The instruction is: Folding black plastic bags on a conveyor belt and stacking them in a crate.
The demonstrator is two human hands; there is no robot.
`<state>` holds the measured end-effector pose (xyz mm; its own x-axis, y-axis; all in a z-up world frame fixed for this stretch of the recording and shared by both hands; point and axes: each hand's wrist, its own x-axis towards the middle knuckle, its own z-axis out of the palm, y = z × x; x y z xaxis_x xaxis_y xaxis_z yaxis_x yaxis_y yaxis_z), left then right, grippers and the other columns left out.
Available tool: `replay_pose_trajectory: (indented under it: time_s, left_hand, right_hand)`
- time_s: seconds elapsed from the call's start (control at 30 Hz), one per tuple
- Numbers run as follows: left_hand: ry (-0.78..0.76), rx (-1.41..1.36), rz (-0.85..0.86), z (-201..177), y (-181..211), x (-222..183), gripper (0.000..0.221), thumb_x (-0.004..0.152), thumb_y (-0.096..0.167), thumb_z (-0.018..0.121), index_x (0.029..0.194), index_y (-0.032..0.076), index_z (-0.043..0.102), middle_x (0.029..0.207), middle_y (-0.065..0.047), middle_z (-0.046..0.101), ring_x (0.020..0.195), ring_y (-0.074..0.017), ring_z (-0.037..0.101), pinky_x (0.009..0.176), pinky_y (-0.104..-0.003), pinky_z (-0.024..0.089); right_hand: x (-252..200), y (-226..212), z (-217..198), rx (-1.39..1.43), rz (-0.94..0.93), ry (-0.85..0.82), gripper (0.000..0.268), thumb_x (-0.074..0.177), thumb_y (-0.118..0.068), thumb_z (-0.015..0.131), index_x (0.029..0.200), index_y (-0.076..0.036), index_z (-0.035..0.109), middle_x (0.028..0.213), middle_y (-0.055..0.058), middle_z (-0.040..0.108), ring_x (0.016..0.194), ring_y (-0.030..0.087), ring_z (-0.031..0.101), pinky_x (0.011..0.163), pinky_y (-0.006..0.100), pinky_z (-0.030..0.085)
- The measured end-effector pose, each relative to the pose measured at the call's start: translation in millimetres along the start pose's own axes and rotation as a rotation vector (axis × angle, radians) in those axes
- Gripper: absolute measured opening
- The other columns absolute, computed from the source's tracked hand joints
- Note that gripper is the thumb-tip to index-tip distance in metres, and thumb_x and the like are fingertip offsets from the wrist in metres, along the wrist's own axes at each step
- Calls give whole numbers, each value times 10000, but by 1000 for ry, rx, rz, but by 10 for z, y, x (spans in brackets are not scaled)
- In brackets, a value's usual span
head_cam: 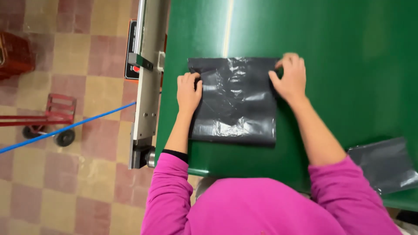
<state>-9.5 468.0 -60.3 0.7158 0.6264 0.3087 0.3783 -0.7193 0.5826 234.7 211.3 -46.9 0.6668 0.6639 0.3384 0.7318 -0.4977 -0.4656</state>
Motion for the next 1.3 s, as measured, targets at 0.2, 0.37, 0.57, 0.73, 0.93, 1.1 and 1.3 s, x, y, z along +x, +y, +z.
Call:
replay_pose_trajectory:
  time_s: [0.2,0.37,0.57,0.73,0.93,1.1,1.3]
  left_hand:
    - [109,270,112,-160,347,-9,360,859,188,735,1190,71,656,1262,-176,600,1160,-395,545,896,-454,470]
    - [-240,-90,239,-62,767,-269,380,902,275,761,1219,108,634,1214,-112,676,1155,-328,605,967,-435,503]
    - [-478,-1104,-529,421,348,-437,615,1035,595,385,1350,114,606,1297,-107,702,1206,-280,634,1006,-423,469]
    - [-533,-1625,-832,-271,-37,-537,1004,867,824,78,1417,110,520,1395,-101,632,1310,-267,576,1081,-444,427]
    - [-492,-1553,-894,-396,-438,-919,947,923,768,331,1474,19,512,1456,-148,577,1303,-297,579,1108,-458,461]
    - [-231,-905,-448,-895,-161,-1254,744,883,459,731,1455,97,422,1440,-93,517,1244,-277,593,1044,-442,490]
    - [-179,100,467,-1309,12,-1354,537,681,321,872,1147,146,670,1171,-23,645,1061,-266,596,780,-406,461]
  right_hand:
    - [619,91,234,-49,-10,-317,486,734,-305,821,1107,-42,653,1059,150,649,1018,382,576,906,486,451]
    - [688,8,428,-313,9,-551,267,714,-228,759,928,-80,701,951,135,690,955,361,619,826,491,447]
    - [140,-739,-220,-138,-147,-85,180,841,-116,749,1011,-108,692,1003,73,658,996,305,594,874,458,401]
    - [-896,-1328,-805,-57,-249,80,223,748,-53,770,944,-143,718,992,14,649,1062,268,567,906,450,384]
    - [-1766,-1341,-523,-102,-156,78,267,727,-20,764,954,-161,751,1005,-31,666,1075,242,568,911,442,391]
    - [-1927,-1319,-401,-120,-101,83,261,735,-25,769,957,-161,751,1019,-31,665,1076,244,568,915,439,398]
    - [-1995,-1437,-403,-149,-85,125,253,751,-12,760,956,-159,751,1029,-32,664,1076,243,569,926,430,418]
